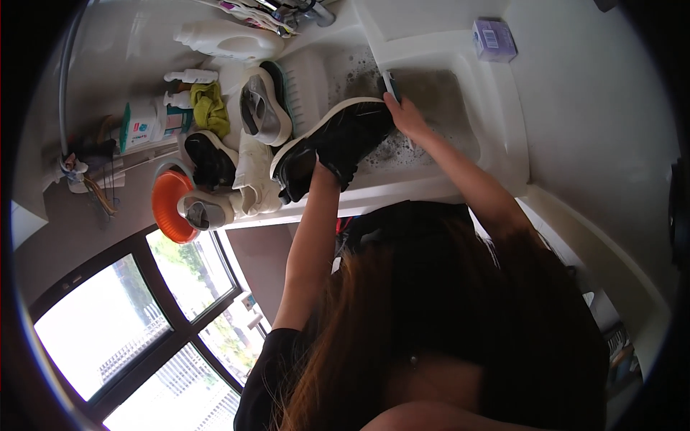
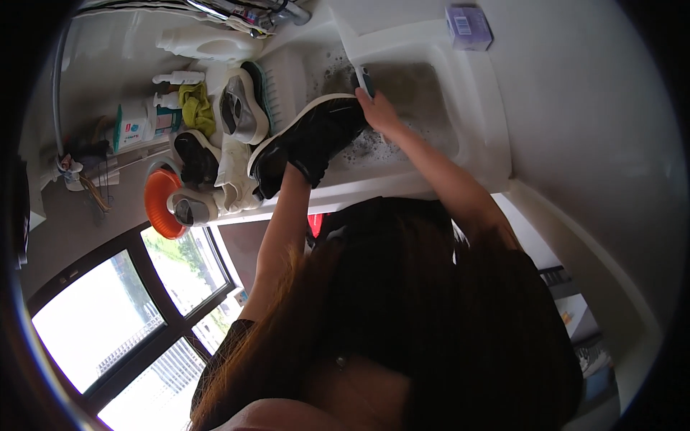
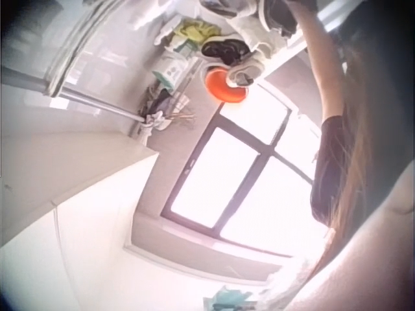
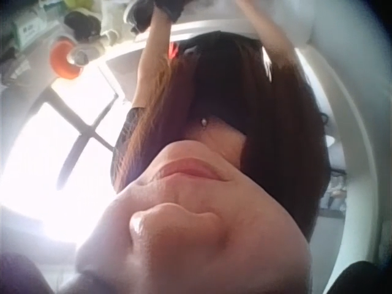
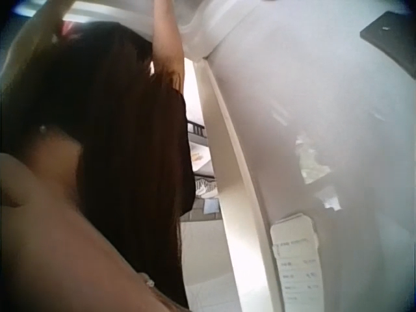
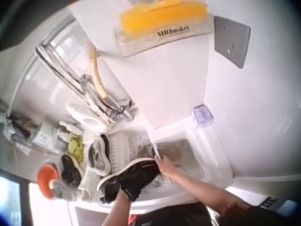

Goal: The person washes a black shoe in a sink by hand with soapy water, scrubbing different surfaces of the shoe using a brush and then rinsing it under the faucet.

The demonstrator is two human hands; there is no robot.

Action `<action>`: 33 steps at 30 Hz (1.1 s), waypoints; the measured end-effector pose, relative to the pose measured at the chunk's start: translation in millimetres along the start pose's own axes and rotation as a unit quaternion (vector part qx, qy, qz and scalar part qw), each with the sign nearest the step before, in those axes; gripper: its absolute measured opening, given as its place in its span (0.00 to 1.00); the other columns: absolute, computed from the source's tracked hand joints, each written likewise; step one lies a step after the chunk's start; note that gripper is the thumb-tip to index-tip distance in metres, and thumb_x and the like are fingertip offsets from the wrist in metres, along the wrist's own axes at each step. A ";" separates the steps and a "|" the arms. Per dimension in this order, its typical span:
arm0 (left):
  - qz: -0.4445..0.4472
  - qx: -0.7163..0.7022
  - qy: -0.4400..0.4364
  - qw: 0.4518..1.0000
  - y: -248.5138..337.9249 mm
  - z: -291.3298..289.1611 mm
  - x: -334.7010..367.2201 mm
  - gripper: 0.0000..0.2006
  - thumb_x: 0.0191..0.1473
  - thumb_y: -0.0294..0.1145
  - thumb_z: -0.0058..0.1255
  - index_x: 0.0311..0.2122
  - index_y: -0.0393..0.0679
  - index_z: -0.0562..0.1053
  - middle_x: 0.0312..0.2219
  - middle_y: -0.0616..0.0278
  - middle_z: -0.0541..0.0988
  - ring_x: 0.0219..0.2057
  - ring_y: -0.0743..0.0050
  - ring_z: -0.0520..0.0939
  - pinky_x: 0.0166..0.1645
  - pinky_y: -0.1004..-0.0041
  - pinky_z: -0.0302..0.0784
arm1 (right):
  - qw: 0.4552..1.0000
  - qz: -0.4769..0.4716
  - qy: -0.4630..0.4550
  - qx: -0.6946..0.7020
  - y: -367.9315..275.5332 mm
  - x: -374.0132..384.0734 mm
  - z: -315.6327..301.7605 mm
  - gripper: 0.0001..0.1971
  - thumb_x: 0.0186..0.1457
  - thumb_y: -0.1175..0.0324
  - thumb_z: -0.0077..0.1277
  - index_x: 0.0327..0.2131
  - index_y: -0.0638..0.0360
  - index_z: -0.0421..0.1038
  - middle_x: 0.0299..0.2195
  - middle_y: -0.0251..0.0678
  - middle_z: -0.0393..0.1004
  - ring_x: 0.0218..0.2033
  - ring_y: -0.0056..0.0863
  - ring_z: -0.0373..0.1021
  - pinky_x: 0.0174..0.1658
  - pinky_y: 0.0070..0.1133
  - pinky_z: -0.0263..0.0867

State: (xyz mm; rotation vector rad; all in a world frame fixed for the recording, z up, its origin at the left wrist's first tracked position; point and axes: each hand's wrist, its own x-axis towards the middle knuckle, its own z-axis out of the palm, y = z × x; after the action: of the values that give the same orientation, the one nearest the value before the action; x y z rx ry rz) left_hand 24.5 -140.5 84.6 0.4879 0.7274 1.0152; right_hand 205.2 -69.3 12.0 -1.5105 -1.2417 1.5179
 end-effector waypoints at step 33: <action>0.018 0.686 0.127 0.716 3.4 34.4 14.8 0.13 0.60 0.35 0.44 0.47 0.42 0.72 0.42 0.58 0.78 0.45 0.67 0.77 0.50 0.69 0.70 | 0.903 -0.234 -0.063 -0.355 -68.0 -61.4 14.1 0.24 0.61 0.50 0.44 0.59 0.43 0.62 0.27 0.46 0.74 0.27 0.49 0.73 0.29 0.40 0.69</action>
State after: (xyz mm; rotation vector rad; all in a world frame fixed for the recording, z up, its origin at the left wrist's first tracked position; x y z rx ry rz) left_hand 52.9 -127.1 105.3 1.6690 1.7033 0.3835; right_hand 187.5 -105.7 95.4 -1.3713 -2.2116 0.8821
